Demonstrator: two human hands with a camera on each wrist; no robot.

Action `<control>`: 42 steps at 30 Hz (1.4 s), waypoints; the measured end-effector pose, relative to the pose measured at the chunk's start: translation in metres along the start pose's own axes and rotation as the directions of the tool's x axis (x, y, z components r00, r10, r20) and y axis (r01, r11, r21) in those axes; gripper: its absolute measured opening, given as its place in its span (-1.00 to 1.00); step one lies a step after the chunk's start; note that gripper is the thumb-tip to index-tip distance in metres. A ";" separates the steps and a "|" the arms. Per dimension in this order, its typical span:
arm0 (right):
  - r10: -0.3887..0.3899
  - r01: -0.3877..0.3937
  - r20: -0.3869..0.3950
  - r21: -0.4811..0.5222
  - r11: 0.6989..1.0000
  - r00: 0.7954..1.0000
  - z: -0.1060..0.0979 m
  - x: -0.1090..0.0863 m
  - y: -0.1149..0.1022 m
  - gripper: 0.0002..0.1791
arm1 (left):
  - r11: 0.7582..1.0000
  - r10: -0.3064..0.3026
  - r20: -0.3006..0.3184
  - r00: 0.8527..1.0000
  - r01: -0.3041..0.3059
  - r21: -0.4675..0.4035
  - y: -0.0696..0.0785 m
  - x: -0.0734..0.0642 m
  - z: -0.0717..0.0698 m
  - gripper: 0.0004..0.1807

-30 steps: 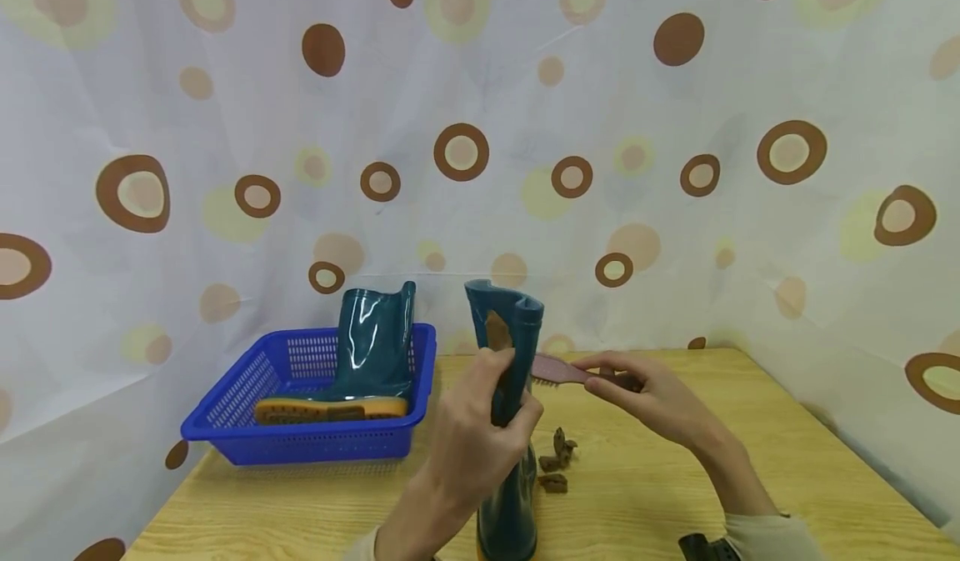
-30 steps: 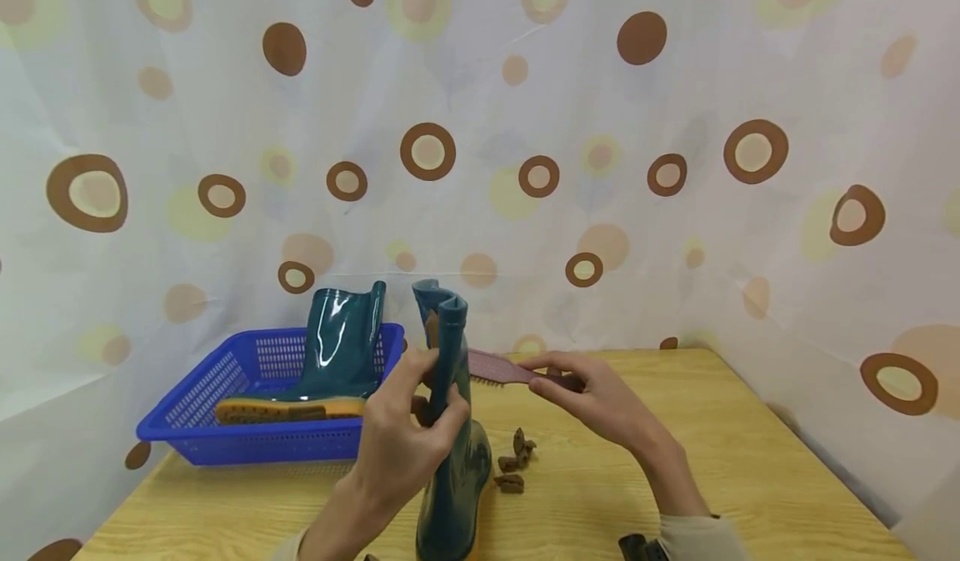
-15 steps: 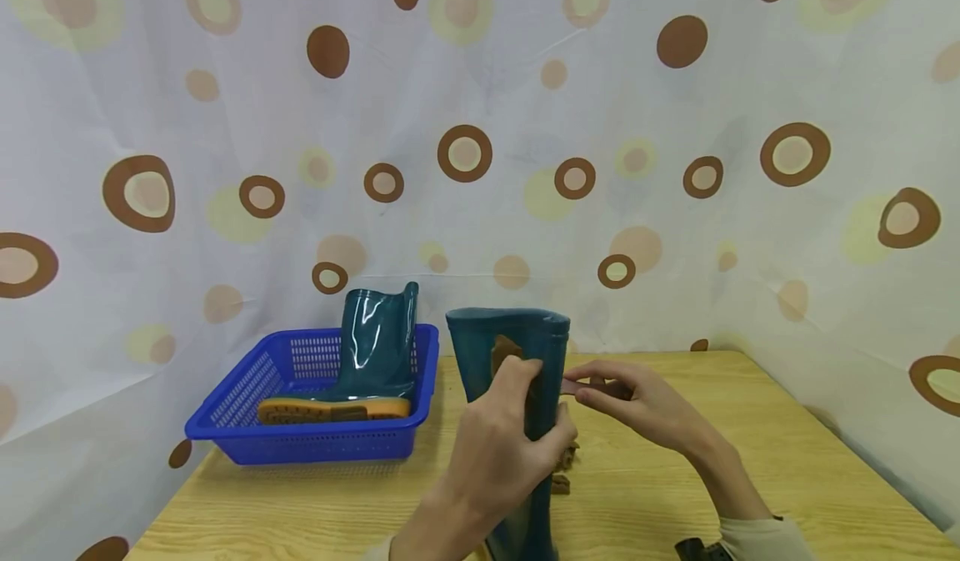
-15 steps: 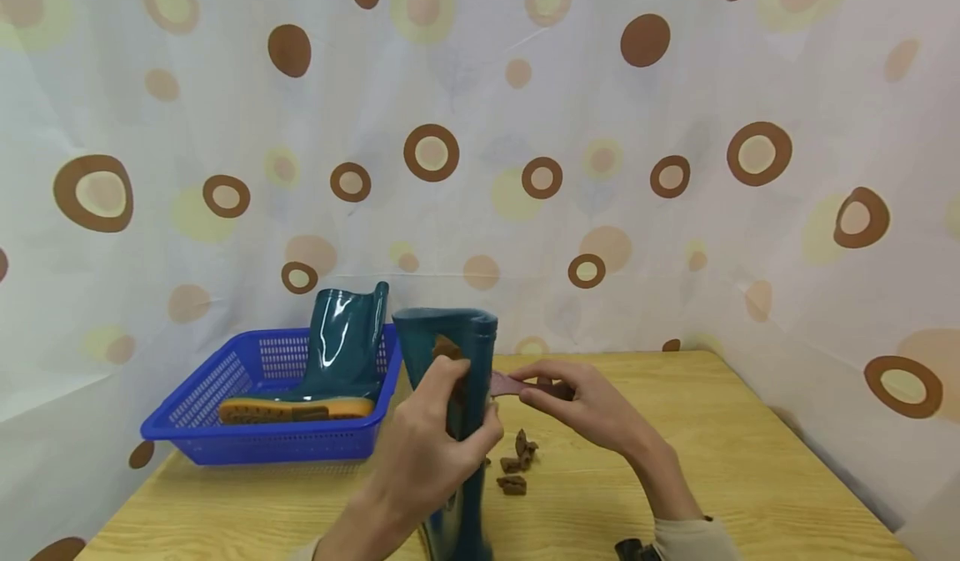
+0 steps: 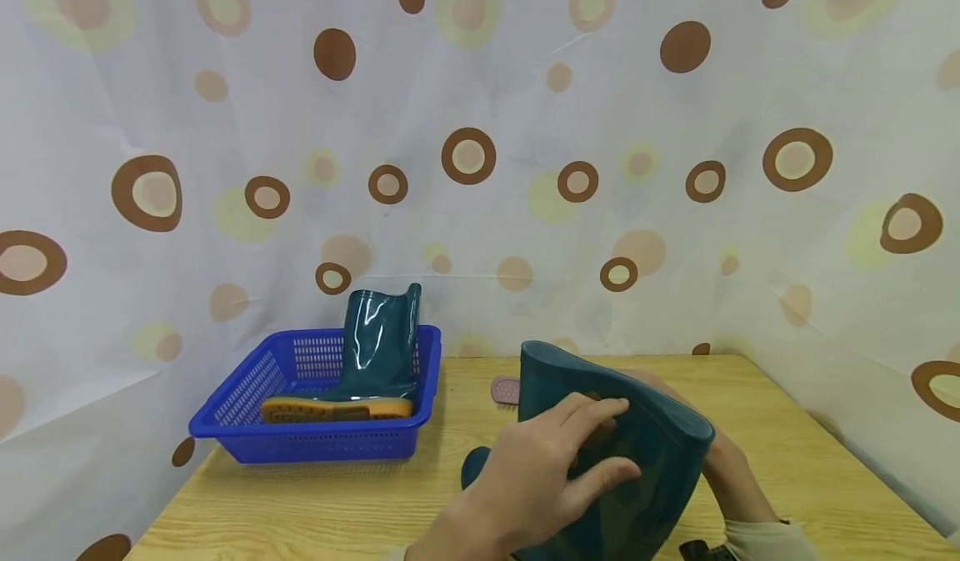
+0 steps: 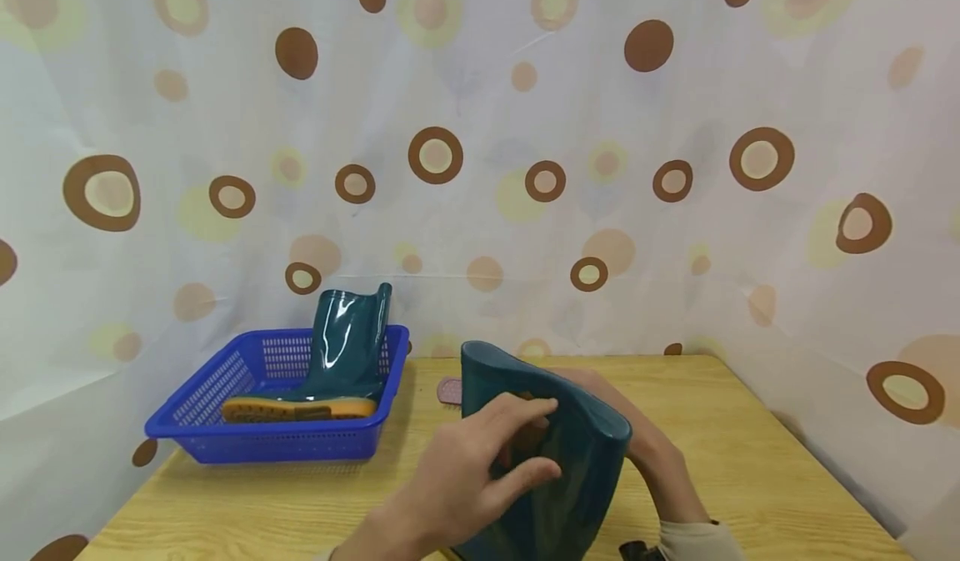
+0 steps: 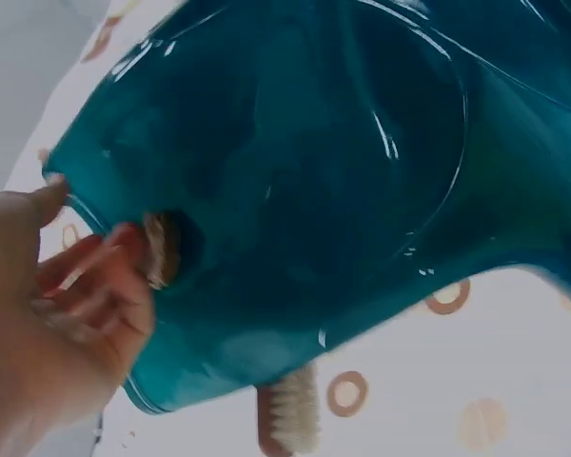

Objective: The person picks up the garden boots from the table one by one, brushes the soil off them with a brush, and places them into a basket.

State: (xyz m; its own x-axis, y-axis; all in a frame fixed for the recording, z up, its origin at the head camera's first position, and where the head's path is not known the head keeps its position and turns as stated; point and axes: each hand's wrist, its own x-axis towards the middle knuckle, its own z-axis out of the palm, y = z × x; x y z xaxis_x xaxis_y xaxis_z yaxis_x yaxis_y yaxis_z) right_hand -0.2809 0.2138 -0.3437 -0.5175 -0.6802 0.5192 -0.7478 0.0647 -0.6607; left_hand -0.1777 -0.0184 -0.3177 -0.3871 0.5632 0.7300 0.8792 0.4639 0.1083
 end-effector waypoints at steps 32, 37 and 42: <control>0.236 -0.244 -0.065 -0.185 0.952 0.970 -0.003 -0.001 -0.011 -0.69 | 0.708 -0.273 0.215 0.938 0.347 -0.616 -0.092 -0.012 -0.028 -0.38; 0.254 -0.264 -0.074 -0.184 0.947 0.964 -0.005 -0.001 -0.009 -0.69 | 0.688 -0.184 0.307 0.934 0.345 -0.639 -0.097 -0.015 -0.033 -0.23; 0.265 -0.274 -0.074 -0.178 0.945 0.961 -0.006 -0.002 -0.008 -0.70 | 0.671 -0.182 0.310 0.933 0.348 -0.654 -0.098 -0.016 -0.031 -0.26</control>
State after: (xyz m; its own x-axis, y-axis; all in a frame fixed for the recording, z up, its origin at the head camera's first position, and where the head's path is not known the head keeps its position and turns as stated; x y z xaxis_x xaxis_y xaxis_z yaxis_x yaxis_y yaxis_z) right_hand -0.2760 0.2191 -0.3363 -0.7266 -0.5825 0.3644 -0.6389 0.3777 -0.6702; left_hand -0.2489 -0.0938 -0.3186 -0.6074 0.6531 0.4523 0.6371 0.0602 0.7684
